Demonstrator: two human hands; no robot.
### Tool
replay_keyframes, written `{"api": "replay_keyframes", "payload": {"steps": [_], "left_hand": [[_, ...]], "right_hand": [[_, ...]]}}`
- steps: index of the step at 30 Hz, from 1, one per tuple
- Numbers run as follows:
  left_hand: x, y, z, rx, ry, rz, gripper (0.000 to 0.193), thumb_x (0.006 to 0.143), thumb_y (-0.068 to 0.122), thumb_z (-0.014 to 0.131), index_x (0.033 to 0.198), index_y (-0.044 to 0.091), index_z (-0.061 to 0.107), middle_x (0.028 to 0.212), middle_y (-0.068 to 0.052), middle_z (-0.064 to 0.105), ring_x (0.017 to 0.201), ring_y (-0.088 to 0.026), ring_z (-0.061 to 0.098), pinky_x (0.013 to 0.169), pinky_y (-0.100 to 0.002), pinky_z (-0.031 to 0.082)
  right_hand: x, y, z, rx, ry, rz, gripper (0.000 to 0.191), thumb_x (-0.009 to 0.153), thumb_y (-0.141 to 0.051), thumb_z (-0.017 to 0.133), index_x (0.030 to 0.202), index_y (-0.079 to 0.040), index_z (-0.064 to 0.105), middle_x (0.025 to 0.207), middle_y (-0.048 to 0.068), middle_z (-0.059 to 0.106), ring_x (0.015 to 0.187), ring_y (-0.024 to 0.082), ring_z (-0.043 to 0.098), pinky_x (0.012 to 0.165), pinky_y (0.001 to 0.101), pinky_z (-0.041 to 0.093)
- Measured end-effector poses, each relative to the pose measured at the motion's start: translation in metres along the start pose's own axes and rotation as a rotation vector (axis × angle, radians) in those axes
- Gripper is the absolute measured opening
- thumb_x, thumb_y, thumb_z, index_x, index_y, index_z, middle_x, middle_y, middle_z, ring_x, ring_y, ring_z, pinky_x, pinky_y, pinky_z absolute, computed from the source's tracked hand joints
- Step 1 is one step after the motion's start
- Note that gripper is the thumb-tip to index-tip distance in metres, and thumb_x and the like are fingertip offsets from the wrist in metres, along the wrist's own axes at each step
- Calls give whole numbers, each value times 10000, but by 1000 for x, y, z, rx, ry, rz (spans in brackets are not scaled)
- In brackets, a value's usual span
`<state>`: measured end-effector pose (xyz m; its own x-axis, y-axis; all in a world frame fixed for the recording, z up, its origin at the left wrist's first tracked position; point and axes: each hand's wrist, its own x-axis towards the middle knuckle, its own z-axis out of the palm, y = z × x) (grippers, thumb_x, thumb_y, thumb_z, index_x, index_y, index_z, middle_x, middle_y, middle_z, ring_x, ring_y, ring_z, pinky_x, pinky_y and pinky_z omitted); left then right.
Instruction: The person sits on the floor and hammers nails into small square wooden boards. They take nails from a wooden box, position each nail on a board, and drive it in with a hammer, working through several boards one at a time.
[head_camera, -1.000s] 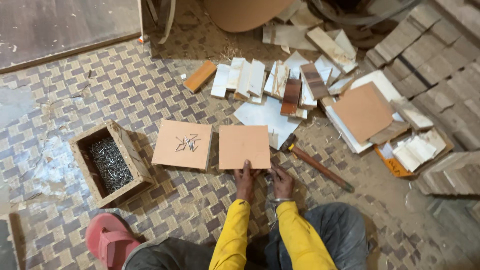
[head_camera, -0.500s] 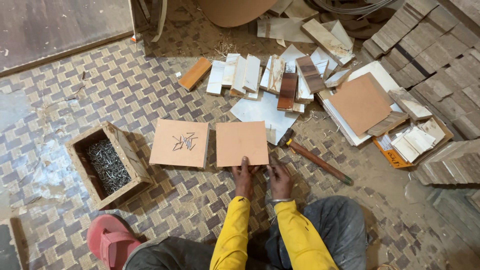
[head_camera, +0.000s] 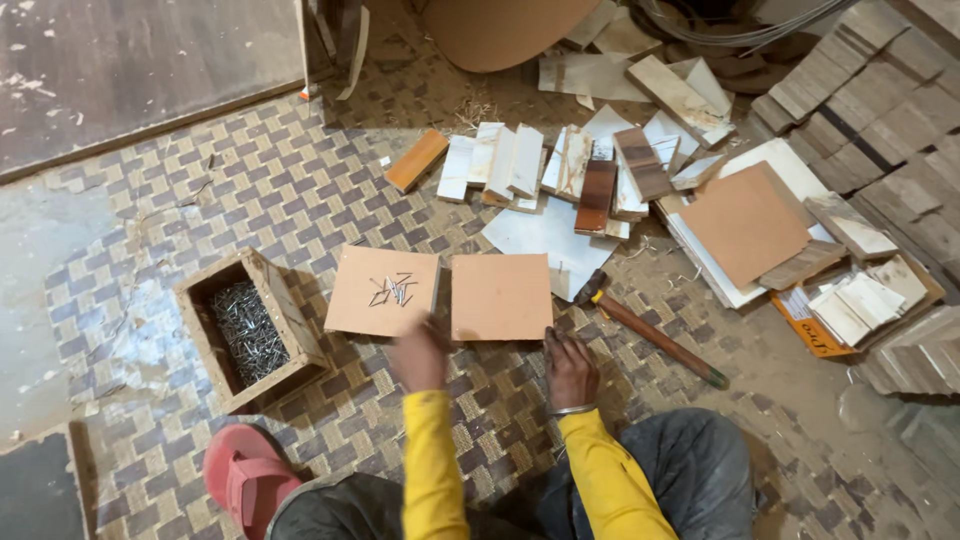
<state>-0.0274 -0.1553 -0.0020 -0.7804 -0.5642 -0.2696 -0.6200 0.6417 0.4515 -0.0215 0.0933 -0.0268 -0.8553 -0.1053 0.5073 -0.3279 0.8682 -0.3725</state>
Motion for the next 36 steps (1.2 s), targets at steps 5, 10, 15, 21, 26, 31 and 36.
{"api": "replay_keyframes", "payload": {"steps": [5,10,15,21,26,31,36], "left_hand": [[68,3,-66,118,510,476,168,895,196,661,1014,201,778,1017,-50,703,973,-288,615,780,-439,511],[104,-2,-76,342,255,592,141,915,246,630,937,234,768,1047,9,708,1117,-256,590,907,-455,448],[111,0,-68,472,353,694,99,861,215,654,903,143,706,1020,-44,705,1083,-280,602,853,-458,461],[109,-8,-56,440,339,646,232,840,145,643,1060,86,690,970,-160,694,933,-346,639,766,-460,500],[43,47,5,199,227,869,81,885,107,630,890,73,703,967,-193,664,930,-332,619,811,-471,505],[-31,106,39,351,61,1068,139,774,126,715,880,38,700,964,-180,667,966,-357,612,827,-450,520],[-32,106,20,-346,-224,942,186,791,67,785,976,55,779,998,-148,723,951,-333,684,821,-425,557]], "right_hand": [[0,-6,-3,-27,54,-10,270,892,-142,720,1155,-112,775,1117,92,730,1027,280,653,892,392,548],[7,-10,-10,58,55,57,278,845,-128,753,1121,-145,781,1041,78,696,1003,290,635,859,407,537],[9,-9,-13,49,61,47,334,795,-97,767,1124,-148,782,1047,76,694,998,287,632,856,408,539],[5,-7,-10,98,47,100,289,837,-126,776,1127,-138,783,1059,79,691,1000,287,629,850,403,537],[4,-2,-4,208,78,175,240,854,-162,786,1092,-135,793,1003,94,691,983,305,623,878,424,509],[-1,5,3,291,90,175,252,865,-146,756,1114,-120,783,1024,97,714,977,316,629,874,428,501],[-6,10,11,361,64,288,212,859,-104,763,1070,-104,790,983,112,728,947,313,649,846,411,518]]}}
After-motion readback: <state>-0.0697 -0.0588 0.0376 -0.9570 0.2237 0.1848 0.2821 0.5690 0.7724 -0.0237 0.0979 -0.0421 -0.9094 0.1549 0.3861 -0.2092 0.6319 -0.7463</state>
